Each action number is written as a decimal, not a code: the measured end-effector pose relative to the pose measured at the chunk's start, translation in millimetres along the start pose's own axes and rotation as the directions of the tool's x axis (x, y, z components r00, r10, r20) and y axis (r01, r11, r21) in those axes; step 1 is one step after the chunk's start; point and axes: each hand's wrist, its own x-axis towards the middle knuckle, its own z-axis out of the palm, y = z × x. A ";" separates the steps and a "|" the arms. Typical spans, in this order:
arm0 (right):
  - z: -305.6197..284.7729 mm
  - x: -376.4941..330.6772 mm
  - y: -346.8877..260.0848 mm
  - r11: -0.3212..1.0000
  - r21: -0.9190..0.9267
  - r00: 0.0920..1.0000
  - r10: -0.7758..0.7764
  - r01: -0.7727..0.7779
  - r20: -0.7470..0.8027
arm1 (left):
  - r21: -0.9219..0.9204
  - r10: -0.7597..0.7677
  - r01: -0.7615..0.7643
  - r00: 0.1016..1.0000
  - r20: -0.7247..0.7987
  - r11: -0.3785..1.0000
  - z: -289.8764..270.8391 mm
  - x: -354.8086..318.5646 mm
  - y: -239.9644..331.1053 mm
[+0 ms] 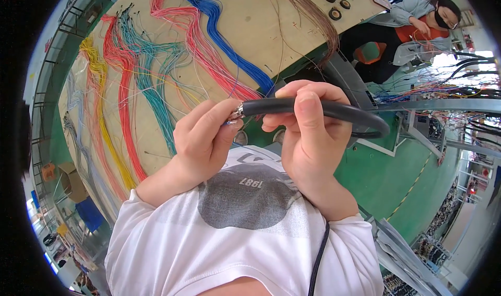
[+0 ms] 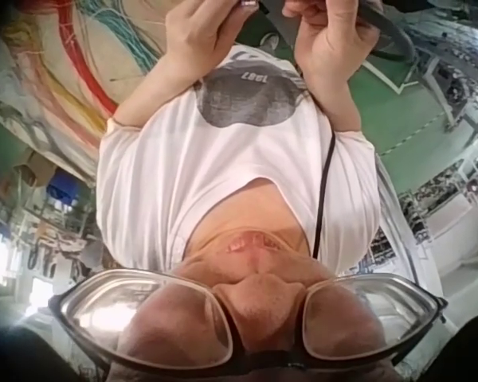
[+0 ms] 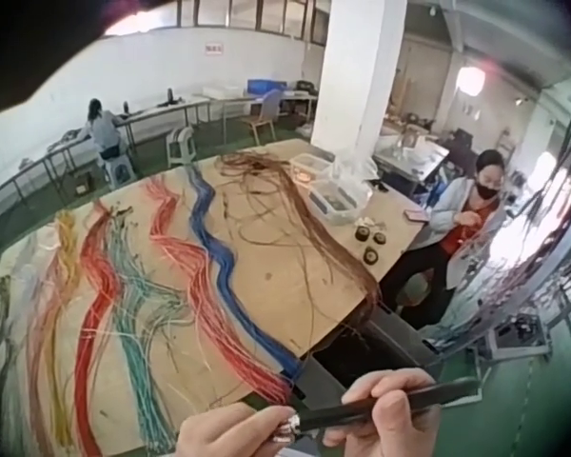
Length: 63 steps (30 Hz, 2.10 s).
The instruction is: Organizing and bundling various colored wires into a protective sleeve.
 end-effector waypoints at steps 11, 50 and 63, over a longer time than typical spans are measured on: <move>-4.3 2.4 -1.1 0.998 -0.046 0.999 -0.044 0.045 0.029 | 0.016 0.082 -0.085 0.988 0.128 0.996 -3.3 0.5 -4.7; -8.6 -6.6 3.0 1.000 0.003 0.990 0.017 -0.018 0.143 | 0.159 -0.175 0.122 0.905 0.388 0.980 5.8 -4.9 14.4; -9.8 -18.8 11.2 0.996 -0.058 0.987 -0.058 0.067 0.149 | -0.123 -0.273 0.385 0.814 0.512 0.915 0.8 -6.3 14.7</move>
